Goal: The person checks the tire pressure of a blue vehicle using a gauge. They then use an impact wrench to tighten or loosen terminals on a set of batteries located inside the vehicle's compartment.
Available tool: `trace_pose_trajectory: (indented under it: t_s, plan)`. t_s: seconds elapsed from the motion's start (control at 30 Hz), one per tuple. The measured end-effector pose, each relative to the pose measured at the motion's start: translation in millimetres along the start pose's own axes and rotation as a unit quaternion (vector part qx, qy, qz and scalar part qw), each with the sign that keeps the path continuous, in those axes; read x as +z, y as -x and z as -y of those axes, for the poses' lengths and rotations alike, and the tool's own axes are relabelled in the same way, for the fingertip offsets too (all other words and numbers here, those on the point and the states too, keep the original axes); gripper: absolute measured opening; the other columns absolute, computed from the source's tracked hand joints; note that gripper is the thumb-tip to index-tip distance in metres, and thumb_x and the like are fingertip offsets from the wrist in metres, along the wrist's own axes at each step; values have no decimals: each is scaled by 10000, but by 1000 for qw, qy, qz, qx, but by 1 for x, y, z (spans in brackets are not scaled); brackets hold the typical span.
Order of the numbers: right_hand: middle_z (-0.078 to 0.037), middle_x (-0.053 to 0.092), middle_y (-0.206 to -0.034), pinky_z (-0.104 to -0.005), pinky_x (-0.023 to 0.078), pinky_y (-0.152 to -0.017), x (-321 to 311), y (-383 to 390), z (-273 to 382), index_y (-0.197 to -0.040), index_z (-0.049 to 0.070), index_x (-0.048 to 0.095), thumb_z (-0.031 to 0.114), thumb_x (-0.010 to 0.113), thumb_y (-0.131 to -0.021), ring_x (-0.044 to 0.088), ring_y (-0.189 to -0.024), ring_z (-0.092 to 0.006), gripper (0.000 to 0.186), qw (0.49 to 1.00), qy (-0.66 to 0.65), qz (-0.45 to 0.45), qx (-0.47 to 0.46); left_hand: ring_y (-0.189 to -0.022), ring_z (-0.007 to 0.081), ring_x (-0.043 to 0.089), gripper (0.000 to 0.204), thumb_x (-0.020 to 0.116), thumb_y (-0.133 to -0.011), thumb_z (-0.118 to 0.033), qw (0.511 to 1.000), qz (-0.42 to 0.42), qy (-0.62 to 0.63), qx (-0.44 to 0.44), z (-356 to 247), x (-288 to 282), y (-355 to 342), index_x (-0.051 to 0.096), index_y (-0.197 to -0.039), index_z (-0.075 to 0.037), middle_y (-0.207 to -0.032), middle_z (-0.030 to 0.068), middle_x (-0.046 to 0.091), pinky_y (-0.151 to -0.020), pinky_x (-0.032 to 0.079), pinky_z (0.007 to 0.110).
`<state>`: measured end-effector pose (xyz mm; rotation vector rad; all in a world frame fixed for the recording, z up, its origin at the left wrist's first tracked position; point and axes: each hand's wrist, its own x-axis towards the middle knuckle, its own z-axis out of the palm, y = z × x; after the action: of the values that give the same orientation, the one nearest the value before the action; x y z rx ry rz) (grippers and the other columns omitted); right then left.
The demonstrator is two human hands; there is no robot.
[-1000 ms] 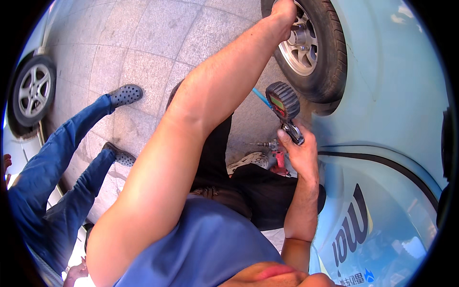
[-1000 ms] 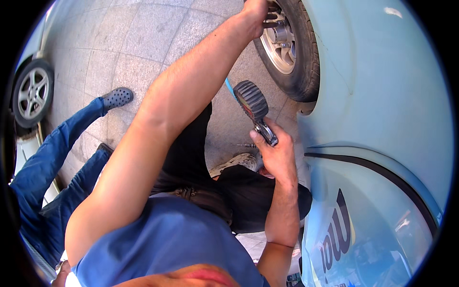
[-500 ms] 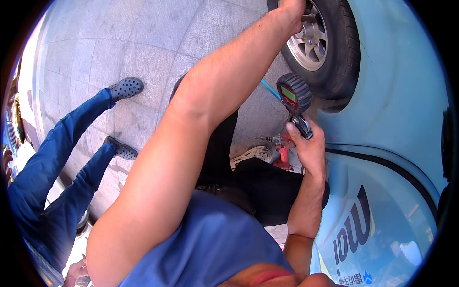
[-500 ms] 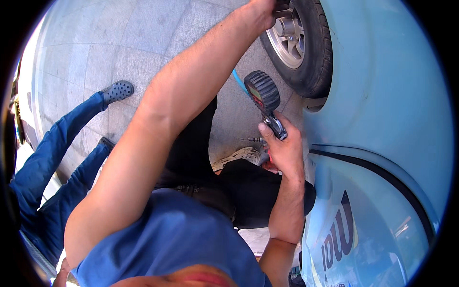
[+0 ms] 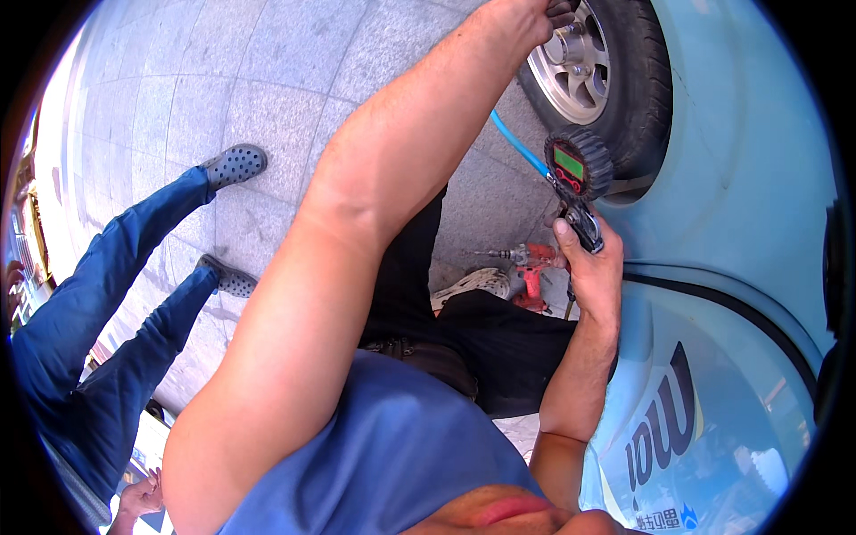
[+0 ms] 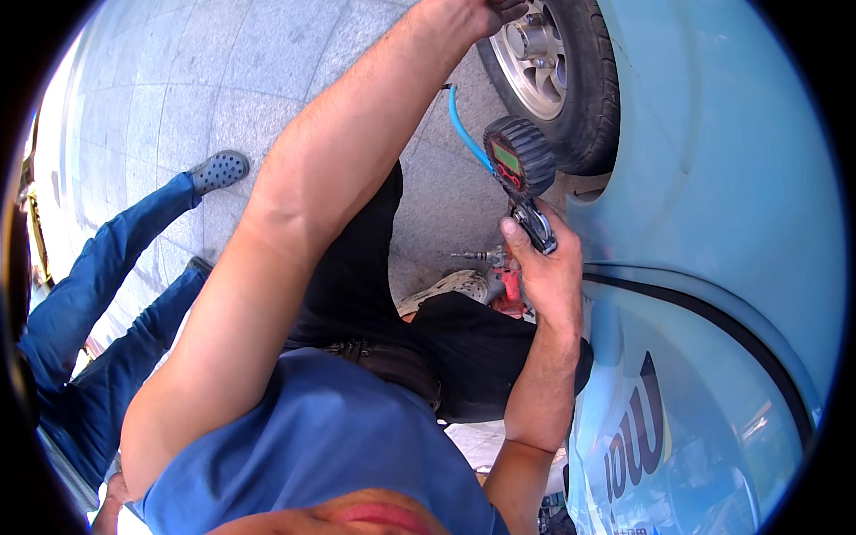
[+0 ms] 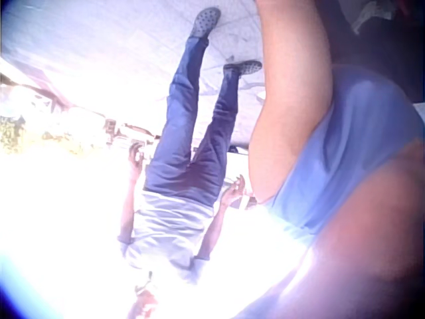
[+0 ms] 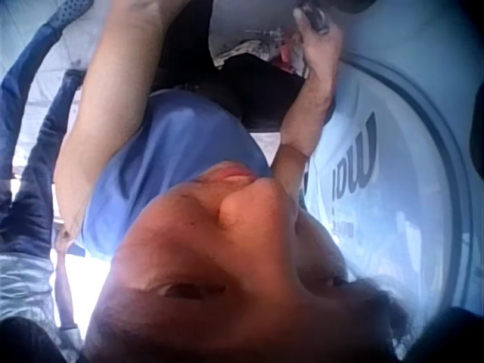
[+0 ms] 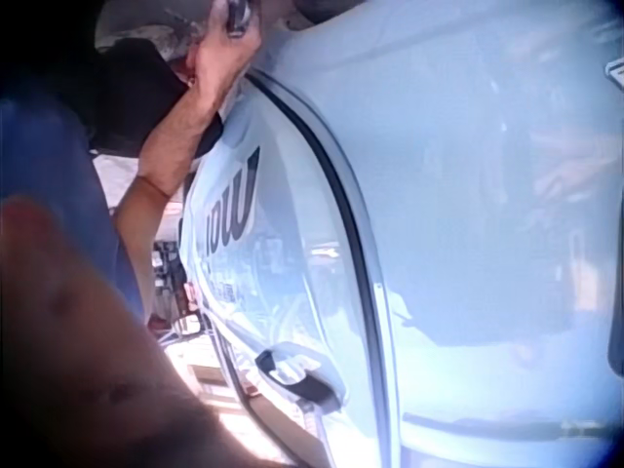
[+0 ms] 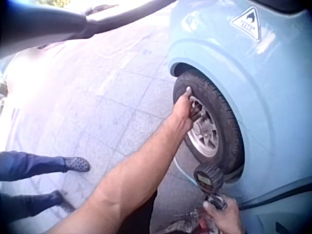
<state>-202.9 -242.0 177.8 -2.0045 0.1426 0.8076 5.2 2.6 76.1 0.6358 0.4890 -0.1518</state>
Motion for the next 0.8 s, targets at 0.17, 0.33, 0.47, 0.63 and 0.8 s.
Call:
trace_pose_trajectory:
  t_s: [0.17,0.33,0.47,0.63,0.8]
  plan:
    - [7,598,-695,-253,427,-539,4,1,4,-1156,-21,670,316,782,-902,518,-584,-68,437,1000,-3,4,-4,-1120,306,595,810,455,-969,-667,1000,-7,-2,-8,-5,-6,5,471,-1429,0,-1334,189,558,-882,554,467]
    - [13,591,-688,-247,420,-535,2,1,4,-1138,-21,671,305,778,-906,510,-581,-62,414,1000,0,9,-3,-1110,313,603,805,464,-969,-657,1000,-8,-4,-16,-8,-5,4,464,-1434,-1,-1339,197,556,-882,558,471]
    - [14,591,-691,-247,422,-534,2,2,6,-1148,-21,670,301,780,-906,512,-579,-64,418,1000,16,5,-16,-1102,318,610,801,471,-969,-649,1000,-12,-10,-20,-11,-5,5,458,-1438,-1,-1342,203,554,-882,562,475]
    - [17,599,-719,-249,428,-543,6,3,1,-1197,-22,668,297,791,-897,509,-590,-61,455,1000,-17,8,-8,-1092,325,619,796,481,-968,-640,999,-23,-25,-21,-14,-2,4,452,-1443,-2,-1347,211,553,-882,566,480]
    - [15,618,-778,-255,453,-609,4,3,0,-1237,-12,662,313,802,-883,525,-662,-68,500,999,26,18,2,-1090,343,626,753,464,-981,-625,999,30,-15,-6,-14,-2,2,465,-1438,-26,-1346,211,559,-901,557,502]
